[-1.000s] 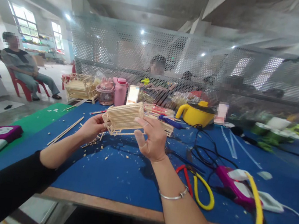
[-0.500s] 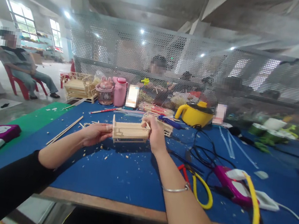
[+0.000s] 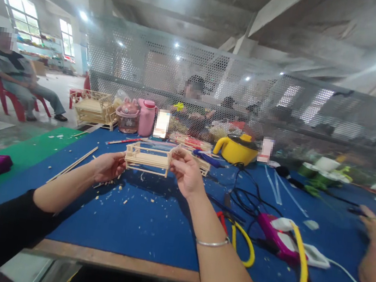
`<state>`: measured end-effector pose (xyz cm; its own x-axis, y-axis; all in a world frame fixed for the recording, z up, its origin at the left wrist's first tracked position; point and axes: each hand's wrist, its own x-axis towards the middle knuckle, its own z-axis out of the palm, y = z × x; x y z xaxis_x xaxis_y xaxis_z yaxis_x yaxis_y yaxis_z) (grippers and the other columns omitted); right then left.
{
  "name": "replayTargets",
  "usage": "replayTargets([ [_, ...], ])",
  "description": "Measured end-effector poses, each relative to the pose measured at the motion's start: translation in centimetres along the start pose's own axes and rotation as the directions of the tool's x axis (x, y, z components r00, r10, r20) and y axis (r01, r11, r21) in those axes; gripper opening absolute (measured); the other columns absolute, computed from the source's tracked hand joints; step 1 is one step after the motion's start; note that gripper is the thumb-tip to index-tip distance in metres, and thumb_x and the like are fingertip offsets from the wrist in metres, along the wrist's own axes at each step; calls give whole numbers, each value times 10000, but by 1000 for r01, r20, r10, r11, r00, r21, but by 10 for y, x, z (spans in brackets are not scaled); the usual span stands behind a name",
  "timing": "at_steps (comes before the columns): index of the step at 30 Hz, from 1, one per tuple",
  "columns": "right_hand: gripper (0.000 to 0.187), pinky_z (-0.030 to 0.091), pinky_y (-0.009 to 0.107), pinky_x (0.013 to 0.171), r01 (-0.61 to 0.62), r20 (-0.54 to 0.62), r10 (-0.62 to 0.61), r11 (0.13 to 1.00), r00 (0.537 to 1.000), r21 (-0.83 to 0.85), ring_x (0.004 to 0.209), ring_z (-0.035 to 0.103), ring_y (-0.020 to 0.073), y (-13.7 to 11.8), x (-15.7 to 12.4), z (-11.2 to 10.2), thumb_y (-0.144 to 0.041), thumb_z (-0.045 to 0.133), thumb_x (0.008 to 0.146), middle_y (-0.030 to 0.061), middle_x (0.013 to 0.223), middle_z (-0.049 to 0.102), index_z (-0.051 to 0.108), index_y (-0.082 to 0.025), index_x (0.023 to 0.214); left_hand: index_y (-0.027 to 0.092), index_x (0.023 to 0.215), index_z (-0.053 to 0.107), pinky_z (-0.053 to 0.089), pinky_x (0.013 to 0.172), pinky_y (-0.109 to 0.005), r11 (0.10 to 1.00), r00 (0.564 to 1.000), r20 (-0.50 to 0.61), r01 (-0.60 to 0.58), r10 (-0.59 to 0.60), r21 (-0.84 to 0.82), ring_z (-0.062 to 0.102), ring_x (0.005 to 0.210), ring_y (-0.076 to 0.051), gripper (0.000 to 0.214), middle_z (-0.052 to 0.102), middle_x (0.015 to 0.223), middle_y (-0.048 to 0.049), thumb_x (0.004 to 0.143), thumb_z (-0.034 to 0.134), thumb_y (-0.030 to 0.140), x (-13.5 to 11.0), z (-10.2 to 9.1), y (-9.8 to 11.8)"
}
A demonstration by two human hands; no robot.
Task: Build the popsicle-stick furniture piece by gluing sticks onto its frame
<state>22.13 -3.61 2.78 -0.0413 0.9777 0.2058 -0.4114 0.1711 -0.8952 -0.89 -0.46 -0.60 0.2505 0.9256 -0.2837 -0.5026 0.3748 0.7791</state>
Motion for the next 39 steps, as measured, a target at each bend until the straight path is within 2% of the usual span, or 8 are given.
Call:
replayTargets([
  [5, 316, 440, 160, 517, -23, -14, 24, 996, 1000, 81, 557, 541, 52, -1, 5, -5, -57, 656, 539, -44, 723, 666, 675, -210, 815, 149, 800, 629, 460, 455, -180, 997, 998, -8, -55, 56, 60, 574, 521, -90, 196, 601, 619, 1, 840, 563, 329, -3, 4, -1],
  [12, 351, 516, 215, 705, -94, 102, 76, 978, 992, 187, 708, 611, 90, 0, 1, -2, -56, 553, 512, -21, 781, 694, 680, -204, 804, 179, 1037, 663, 471, 721, -199, 939, 934, 197, -323, 297, 116, 608, 827, -114, 389, 673, 1004, -43, 659, 636, 90, 0, 5, -7],
  [17, 428, 486, 291, 890, -99, 208, 61, 979, 976, 180, 883, 627, 128, 0, -13, 13, -74, 558, 536, -12, 964, 692, 657, -235, 920, 171, 946, 693, 459, 670, -161, 855, 879, 122, -477, 461, 204, 579, 717, -83, 245, 680, 856, -6, 708, 643, 138, 8, 3, -12],
  [23, 640, 387, 437, 1029, -121, 465, 73, 990, 882, 75, 1233, 460, 244, -4, -31, 29, -195, 619, 534, 41, 1295, 542, 545, -278, 1164, 148, 823, 706, 509, 746, -208, 894, 910, 34, -412, 412, 177, 645, 776, -126, 207, 715, 833, -32, 687, 575, 62, 13, 2, -14],
  [28, 729, 421, 428, 989, -163, 600, 128, 987, 790, 4, 1334, 337, 267, -13, -40, 34, -277, 705, 564, 45, 1448, 383, 488, -298, 1260, 131, 870, 698, 527, 796, -243, 907, 916, 40, -401, 399, 126, 673, 798, -144, 221, 729, 868, -59, 709, 557, 73, 12, 5, -12],
  [34, 616, 488, 410, 886, -173, 629, 334, 937, 701, -305, 1257, 453, 287, -49, -52, 19, -340, 729, 639, 81, 1412, 440, 558, -265, 1226, 117, 864, 691, 549, 734, -249, 926, 930, 0, -366, 367, 89, 679, 724, -149, 231, 731, 820, -65, 692, 563, 30, 13, 4, -7],
  [36, 565, 515, 412, 805, -133, 636, 293, 949, 714, -287, 1110, 575, 298, -57, -51, 9, -416, 742, 618, 115, 1299, 554, 617, -240, 1140, 114, 843, 690, 549, 673, -227, 933, 935, -25, -350, 354, 87, 666, 660, -132, 231, 727, 784, -61, 699, 544, 7, 15, 2, -6],
  [39, 444, 525, 363, 654, -56, 515, 169, 972, 840, -229, 779, 660, 227, -56, -43, 0, -495, 755, 567, 99, 995, 689, 676, -223, 908, 121, 789, 684, 537, 606, -196, 940, 940, -46, -333, 337, 73, 638, 589, -108, 214, 713, 718, -41, 715, 533, -11, 17, -1, -4],
])
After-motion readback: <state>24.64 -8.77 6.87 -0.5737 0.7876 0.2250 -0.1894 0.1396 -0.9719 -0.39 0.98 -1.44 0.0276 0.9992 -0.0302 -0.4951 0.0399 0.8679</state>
